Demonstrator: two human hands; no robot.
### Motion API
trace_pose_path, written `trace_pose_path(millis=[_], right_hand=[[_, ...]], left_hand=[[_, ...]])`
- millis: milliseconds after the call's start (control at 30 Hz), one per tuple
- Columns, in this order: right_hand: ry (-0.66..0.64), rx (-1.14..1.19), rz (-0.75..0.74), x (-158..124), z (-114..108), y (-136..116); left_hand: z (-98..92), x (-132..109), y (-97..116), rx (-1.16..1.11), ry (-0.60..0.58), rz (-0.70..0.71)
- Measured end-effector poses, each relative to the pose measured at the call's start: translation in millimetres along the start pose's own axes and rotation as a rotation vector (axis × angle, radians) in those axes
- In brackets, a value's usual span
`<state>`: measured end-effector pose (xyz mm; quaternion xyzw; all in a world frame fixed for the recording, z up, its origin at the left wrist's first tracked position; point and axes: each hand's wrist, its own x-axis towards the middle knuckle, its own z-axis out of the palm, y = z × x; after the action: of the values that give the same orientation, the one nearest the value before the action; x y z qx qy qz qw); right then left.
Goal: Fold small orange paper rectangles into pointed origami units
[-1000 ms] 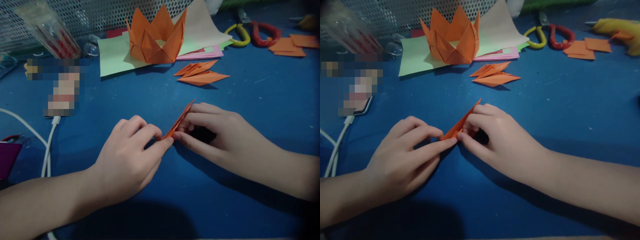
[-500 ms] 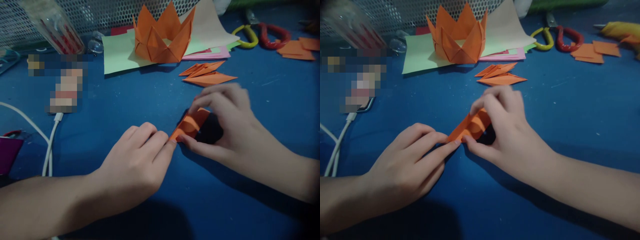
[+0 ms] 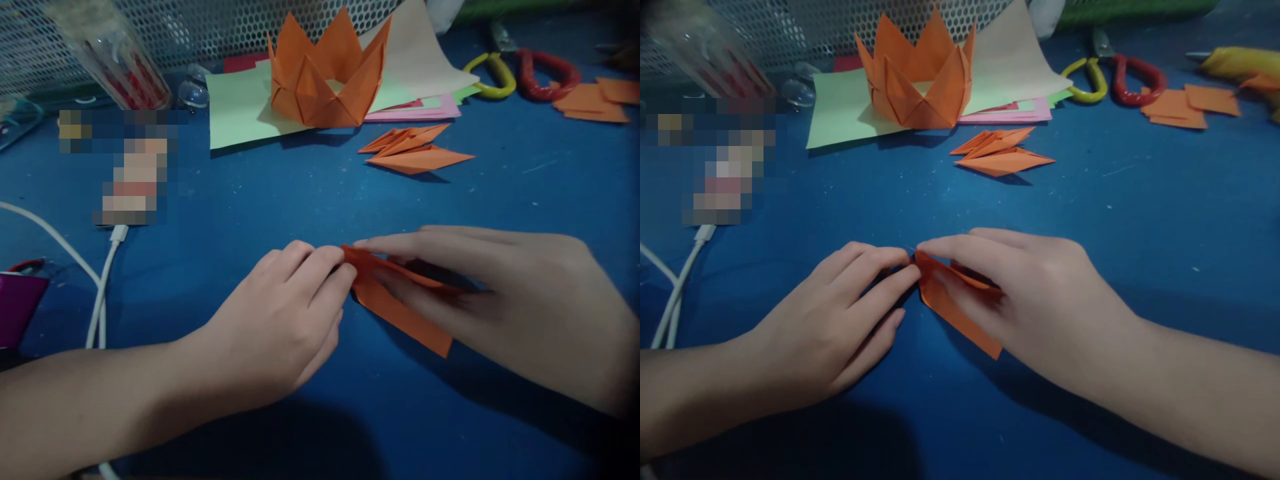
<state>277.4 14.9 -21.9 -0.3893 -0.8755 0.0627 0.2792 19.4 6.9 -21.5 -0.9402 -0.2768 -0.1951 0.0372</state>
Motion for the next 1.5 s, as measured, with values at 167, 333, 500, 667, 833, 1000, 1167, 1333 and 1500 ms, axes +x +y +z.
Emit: trace_pose_path(millis=[167,333,500,667,833,1000,1167,1333,1500], right_hand=[[-0.038,0.137,0.114,2,-4,6],[-0.121,0.226,0.116,7,-11,20],[-0.094,0.284,0.215,3,-10,20],[-0.094,0.266,0.159,5,-10,17],[-0.115,0.18,-0.006,12,-13,32],[-0.14,0.151,-0.218,7,-13,50],[-0.138,0.005,-0.437,1,-11,53],[-0.124,-0.07,-0.524,4,-14,54],[-0.133,-0.11,-0.627,10,-17,57]], left_hand=[[-4.4,0,-3,-0.042,-0.087,0.067],[-7.9,0,-4,-0.048,-0.049,0.082],[-7.2,-1,-3,-0.109,-0.028,0.049],[-9.5,3,-4,-0.132,-0.056,0.05],[-8.3,4,-4,-0.093,-0.037,0.06],[-9.6,5,-3,-0.08,-0.047,0.083],[-10.0,6,-5,-0.086,-0.057,0.087],[-6.7,6,-7,-0.099,-0.048,0.096],[-5.0,4,-3,-0.107,-0.06,0.085]])
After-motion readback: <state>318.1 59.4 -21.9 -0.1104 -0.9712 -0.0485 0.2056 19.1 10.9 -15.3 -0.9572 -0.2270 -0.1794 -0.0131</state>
